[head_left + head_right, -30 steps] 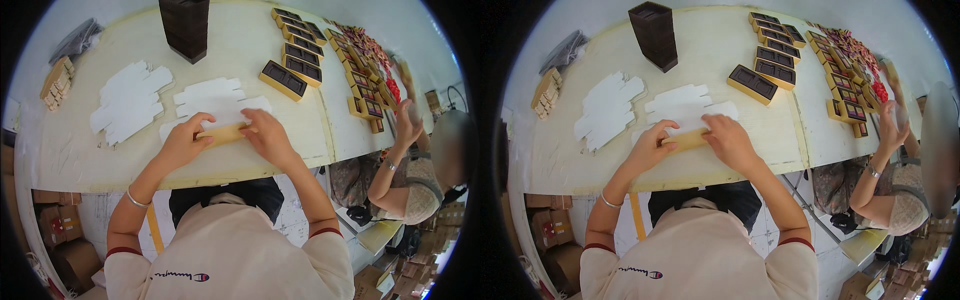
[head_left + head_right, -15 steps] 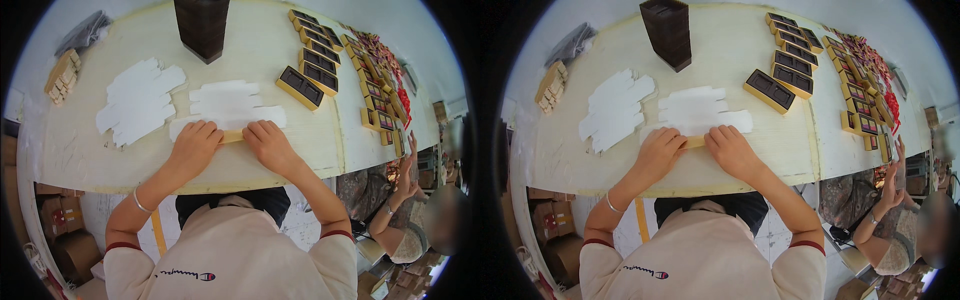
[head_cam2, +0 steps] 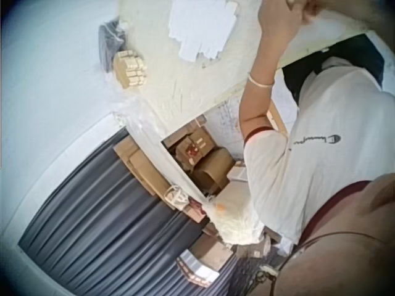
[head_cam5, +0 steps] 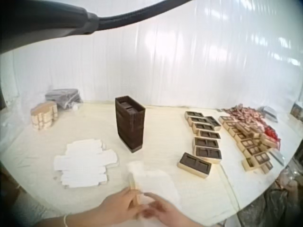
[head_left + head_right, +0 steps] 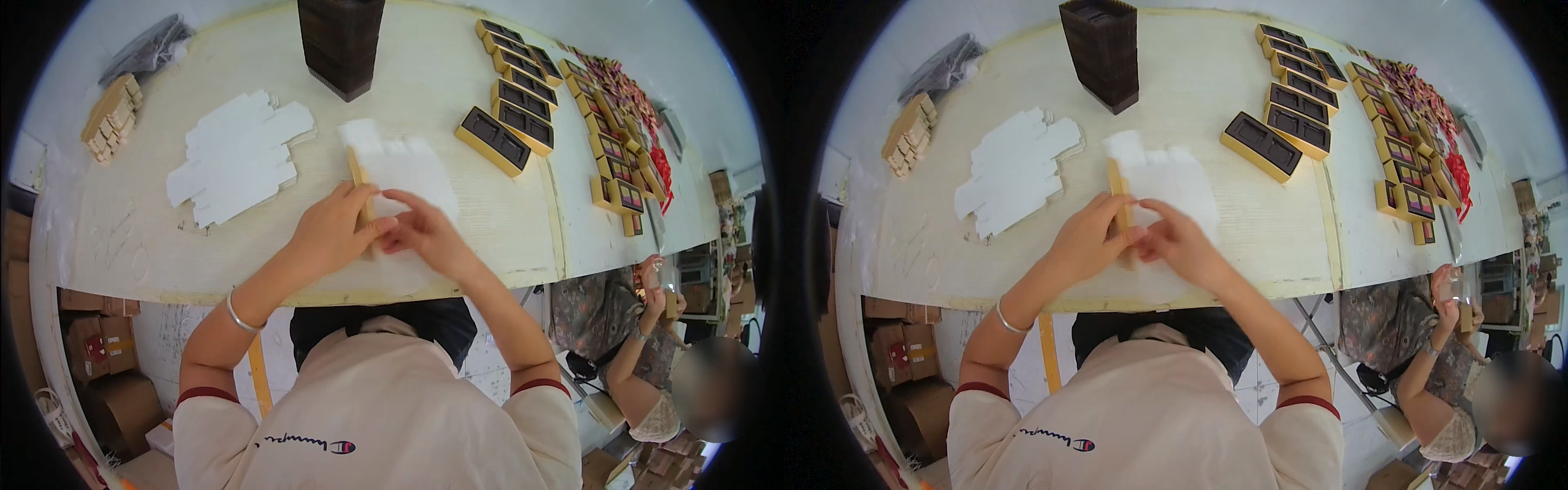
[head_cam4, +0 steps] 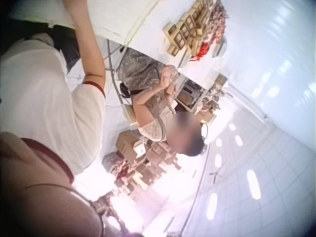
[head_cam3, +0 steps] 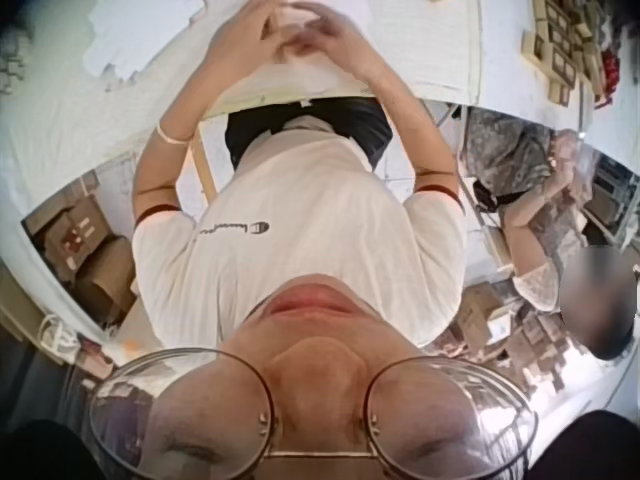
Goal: The person folds flat white cardboard pieces into small rectangular boxes and inserts black foam inserts into them. The person repeats this process multiple times, stacking the completed boxes on the table.
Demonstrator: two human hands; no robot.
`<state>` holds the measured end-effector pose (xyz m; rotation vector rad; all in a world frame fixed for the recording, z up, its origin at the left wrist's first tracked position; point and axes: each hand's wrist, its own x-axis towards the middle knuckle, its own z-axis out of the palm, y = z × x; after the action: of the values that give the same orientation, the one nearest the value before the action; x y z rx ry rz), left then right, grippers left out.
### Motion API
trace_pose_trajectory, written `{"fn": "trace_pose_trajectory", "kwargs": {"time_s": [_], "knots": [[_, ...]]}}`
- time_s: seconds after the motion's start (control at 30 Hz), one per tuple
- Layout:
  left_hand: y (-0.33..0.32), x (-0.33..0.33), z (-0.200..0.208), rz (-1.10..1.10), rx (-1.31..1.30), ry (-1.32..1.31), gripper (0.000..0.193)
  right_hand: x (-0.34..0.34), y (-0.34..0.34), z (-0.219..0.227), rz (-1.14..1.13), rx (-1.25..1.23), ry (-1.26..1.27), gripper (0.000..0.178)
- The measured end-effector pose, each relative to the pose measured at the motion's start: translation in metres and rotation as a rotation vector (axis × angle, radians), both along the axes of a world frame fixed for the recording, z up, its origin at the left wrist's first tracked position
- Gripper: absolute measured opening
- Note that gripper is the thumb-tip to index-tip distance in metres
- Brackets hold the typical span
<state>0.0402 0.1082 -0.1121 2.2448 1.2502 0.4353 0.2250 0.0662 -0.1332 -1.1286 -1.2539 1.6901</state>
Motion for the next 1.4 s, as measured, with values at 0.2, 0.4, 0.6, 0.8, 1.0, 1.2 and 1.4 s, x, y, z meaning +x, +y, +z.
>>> {"fn": "trace_pose_trajectory", "kwargs": {"time_s": [0.2, 0.4, 0.6, 0.8, 1.0, 1.2, 1.4], "knots": [[0.023, -0.012, -0.007, -0.109, -0.066, -0.114, 0.041, 0.028, -0.037, 0.028, -0.025, 0.803, -0.582, 0.060], [0.042, -0.002, -0.006, -0.287, -0.171, -0.147, 0.037, 0.029, -0.078, -0.006, 0.168, 1.205, -1.068, 0.038], [0.040, 0.003, -0.015, -0.370, -0.147, -0.177, 0.034, 0.023, -0.085, -0.013, 0.094, 1.231, -0.981, 0.029], [0.020, 0.007, -0.001, -0.301, -0.133, -0.151, 0.024, 0.017, -0.078, -0.002, -0.030, 0.800, -0.813, 0.026], [0.024, 0.001, -0.015, -0.401, 0.086, -0.035, 0.027, 0.010, -0.043, -0.002, -0.114, 1.182, -1.165, 0.023], [-0.018, -0.009, 0.004, -0.344, 0.371, -0.018, 0.038, 0.017, -0.053, 0.004, 0.097, 1.101, -0.959, 0.031], [-0.055, -0.018, -0.013, -0.450, 0.441, 0.077, 0.034, 0.010, -0.059, -0.008, 0.060, 1.279, -1.085, 0.028]]}}
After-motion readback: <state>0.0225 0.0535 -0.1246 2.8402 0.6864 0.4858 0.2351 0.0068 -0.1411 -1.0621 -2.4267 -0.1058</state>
